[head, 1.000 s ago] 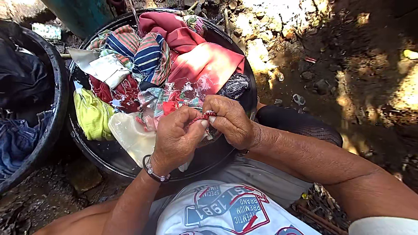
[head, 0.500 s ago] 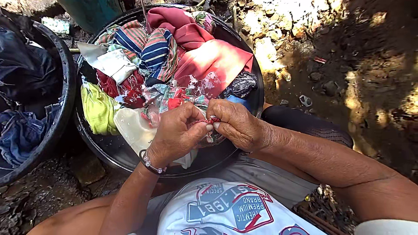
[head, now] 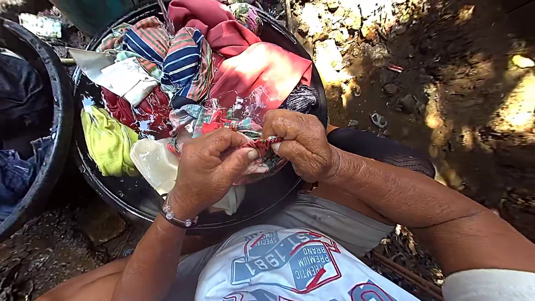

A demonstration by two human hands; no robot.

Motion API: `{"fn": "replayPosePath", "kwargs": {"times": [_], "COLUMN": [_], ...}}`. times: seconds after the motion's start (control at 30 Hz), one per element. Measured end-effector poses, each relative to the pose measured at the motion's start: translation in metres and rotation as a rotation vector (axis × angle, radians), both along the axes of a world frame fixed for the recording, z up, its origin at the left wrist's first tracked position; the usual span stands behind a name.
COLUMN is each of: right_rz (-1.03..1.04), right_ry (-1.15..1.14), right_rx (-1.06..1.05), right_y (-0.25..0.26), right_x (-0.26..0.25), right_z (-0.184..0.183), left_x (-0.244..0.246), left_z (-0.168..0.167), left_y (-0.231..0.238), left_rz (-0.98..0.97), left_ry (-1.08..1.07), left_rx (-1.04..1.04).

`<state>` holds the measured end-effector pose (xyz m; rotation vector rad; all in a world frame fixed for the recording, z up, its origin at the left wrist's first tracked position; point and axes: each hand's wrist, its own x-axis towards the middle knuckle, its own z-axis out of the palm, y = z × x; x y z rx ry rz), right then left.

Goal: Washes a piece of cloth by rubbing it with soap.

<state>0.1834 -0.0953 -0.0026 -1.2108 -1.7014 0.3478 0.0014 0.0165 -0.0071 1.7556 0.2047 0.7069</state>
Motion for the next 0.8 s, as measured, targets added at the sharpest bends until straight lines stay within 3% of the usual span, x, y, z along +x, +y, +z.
{"fn": "replayPosePath", "kwargs": {"times": [0.43,0.8], "right_rz": [-0.067,-0.196], "right_ry": [-0.008,-0.405], "right_rx": [0.055,0.243], "right_y": [0.007,0.016], "right_x": [0.016,0.033], "right_z": [-0.003,0.02], "left_x": [-0.01,-0.016], "left_z": [0.01,0.009], "left_y": [0.007,0.029], "left_rz": [0.094,-0.022], "left_ry": [0.113,0.14], "left_rx": [0.201,0.412]}}
